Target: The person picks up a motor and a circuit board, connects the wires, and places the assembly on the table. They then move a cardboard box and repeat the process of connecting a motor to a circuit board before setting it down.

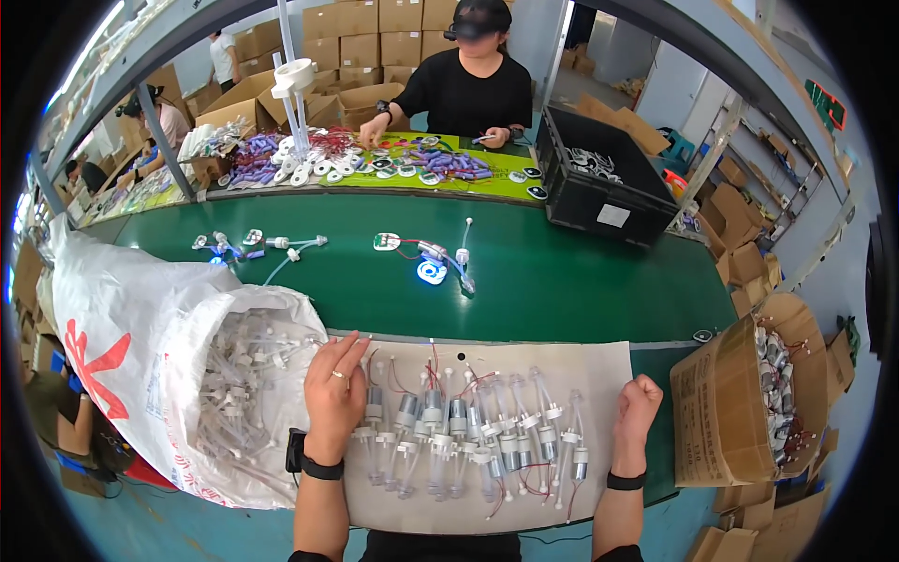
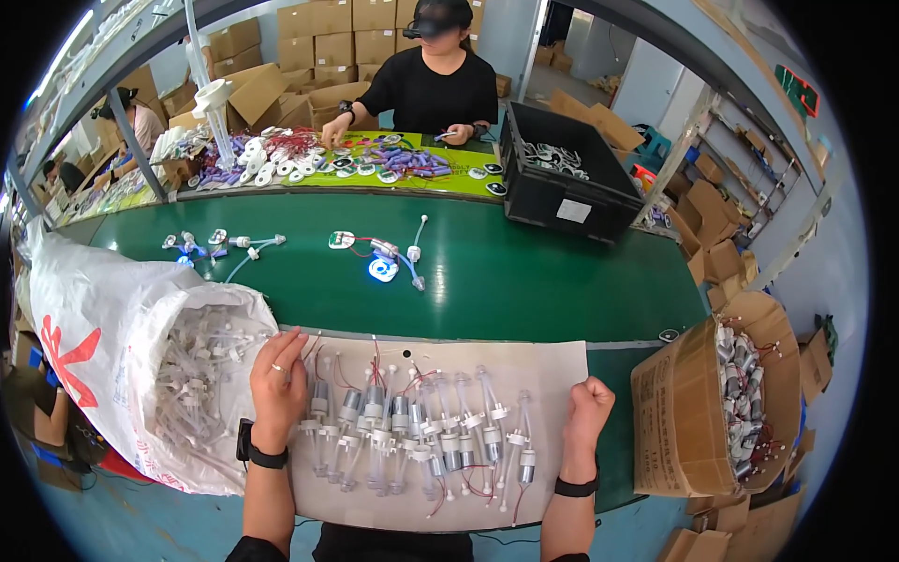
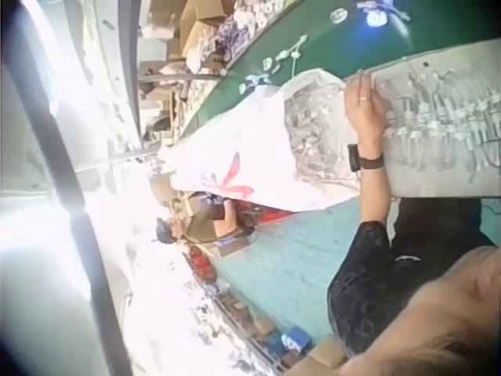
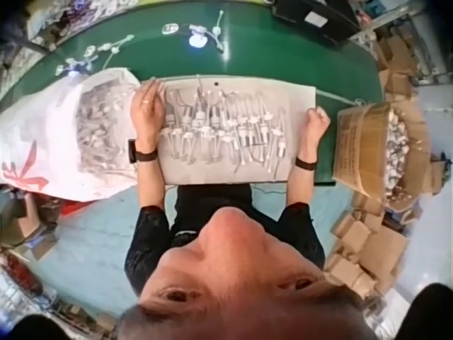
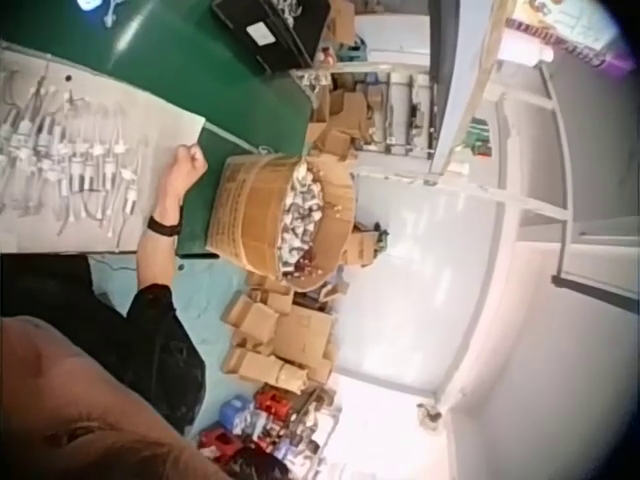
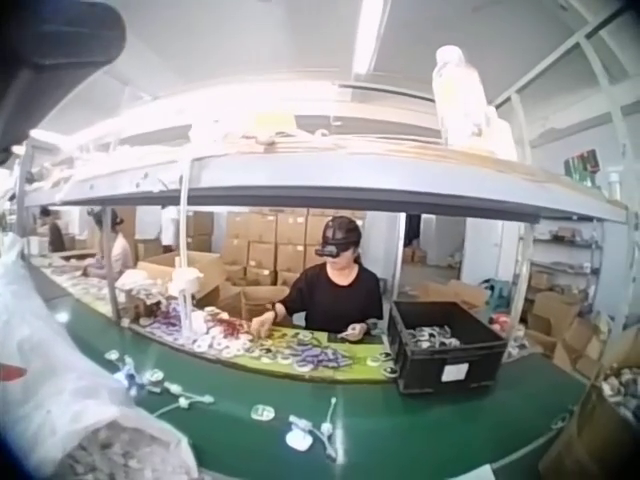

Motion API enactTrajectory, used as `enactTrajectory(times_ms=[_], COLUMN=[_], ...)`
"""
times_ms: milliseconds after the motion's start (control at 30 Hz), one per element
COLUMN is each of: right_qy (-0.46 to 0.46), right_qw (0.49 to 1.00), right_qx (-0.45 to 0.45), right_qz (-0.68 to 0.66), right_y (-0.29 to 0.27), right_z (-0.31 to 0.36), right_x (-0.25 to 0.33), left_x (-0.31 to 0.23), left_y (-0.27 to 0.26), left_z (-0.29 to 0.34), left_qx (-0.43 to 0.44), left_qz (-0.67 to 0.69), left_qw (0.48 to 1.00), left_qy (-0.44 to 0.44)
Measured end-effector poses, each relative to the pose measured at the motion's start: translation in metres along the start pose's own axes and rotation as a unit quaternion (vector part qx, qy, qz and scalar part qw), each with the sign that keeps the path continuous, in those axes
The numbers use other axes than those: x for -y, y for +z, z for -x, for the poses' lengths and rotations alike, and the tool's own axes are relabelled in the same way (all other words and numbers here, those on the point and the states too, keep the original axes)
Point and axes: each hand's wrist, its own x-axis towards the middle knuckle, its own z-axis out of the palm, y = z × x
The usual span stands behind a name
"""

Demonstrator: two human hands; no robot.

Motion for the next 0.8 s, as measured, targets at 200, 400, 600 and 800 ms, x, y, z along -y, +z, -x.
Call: enactTrajectory(times_ms=[200, 400, 600, 800], right_qy=[-0.019, -0.032, -0.087, -0.164], right_qw=[1.0, 0.999, 0.995, 0.977], right_qx=[0.006, 0.006, -0.034, -0.055], right_qz=[0.015, 0.017, 0.036, 0.127], right_y=[0.003, 0.002, 0.009, 0.009], right_z=[0.004, -0.001, 0.0, 0.004], right_x=[0.003, -0.006, -0.013, -0.016], left_x=[0.002, 0.009, 0.016, 0.012], left_y=[-0.004, -0.006, -0.007, -0.013], left_z=[0.002, 0.002, 0.006, 0.002], left_qx=[0.0, -0.034, -0.069, -0.067], left_qz=[0.01, 0.026, 0.032, 0.034], left_qw=[1.0, 0.995, 0.988, 0.991], left_qy=[-0.025, -0.086, -0.131, -0.11])
